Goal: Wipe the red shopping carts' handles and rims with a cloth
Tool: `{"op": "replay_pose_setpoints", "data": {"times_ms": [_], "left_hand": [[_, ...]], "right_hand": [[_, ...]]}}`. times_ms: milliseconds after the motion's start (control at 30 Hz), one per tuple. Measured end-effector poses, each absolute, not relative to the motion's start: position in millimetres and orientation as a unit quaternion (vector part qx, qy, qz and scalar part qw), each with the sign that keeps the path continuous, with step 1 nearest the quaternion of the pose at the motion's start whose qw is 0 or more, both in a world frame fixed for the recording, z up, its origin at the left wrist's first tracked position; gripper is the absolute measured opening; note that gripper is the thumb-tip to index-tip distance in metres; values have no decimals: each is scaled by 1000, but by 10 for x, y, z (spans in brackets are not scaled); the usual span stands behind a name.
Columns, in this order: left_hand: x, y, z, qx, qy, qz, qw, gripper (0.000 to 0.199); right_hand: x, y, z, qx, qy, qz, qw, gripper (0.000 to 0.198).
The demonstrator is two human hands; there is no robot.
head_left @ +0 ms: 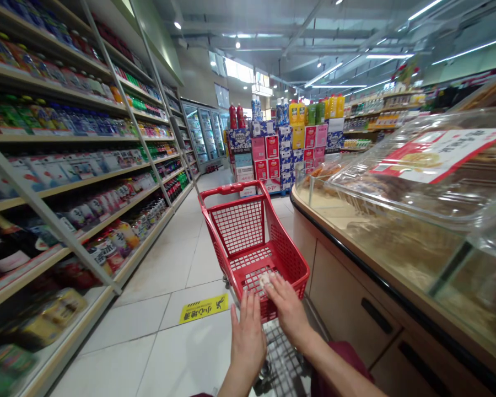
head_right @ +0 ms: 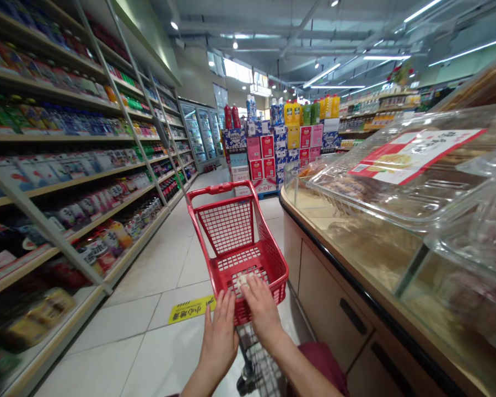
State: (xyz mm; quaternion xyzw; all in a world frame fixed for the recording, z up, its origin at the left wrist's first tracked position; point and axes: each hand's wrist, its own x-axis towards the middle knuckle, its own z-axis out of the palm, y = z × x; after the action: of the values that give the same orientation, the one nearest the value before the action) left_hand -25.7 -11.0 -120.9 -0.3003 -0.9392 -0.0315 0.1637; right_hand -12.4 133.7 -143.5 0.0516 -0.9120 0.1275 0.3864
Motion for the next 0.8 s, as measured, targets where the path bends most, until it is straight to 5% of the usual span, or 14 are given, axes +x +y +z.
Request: {"op": "replay_pose_setpoints", "data": {"times_ms": [400, 800], "left_hand": [[-360, -212, -1168, -342, -927, -35, 151, 58], [-805, -289, -744, -326, -936, -60, 114, 21]], "right_hand": [[-68, 1427, -1327, 31, -919, 155, 361, 51], [-267, 1443, -1573, 18, -905, 183, 383, 51]]}}
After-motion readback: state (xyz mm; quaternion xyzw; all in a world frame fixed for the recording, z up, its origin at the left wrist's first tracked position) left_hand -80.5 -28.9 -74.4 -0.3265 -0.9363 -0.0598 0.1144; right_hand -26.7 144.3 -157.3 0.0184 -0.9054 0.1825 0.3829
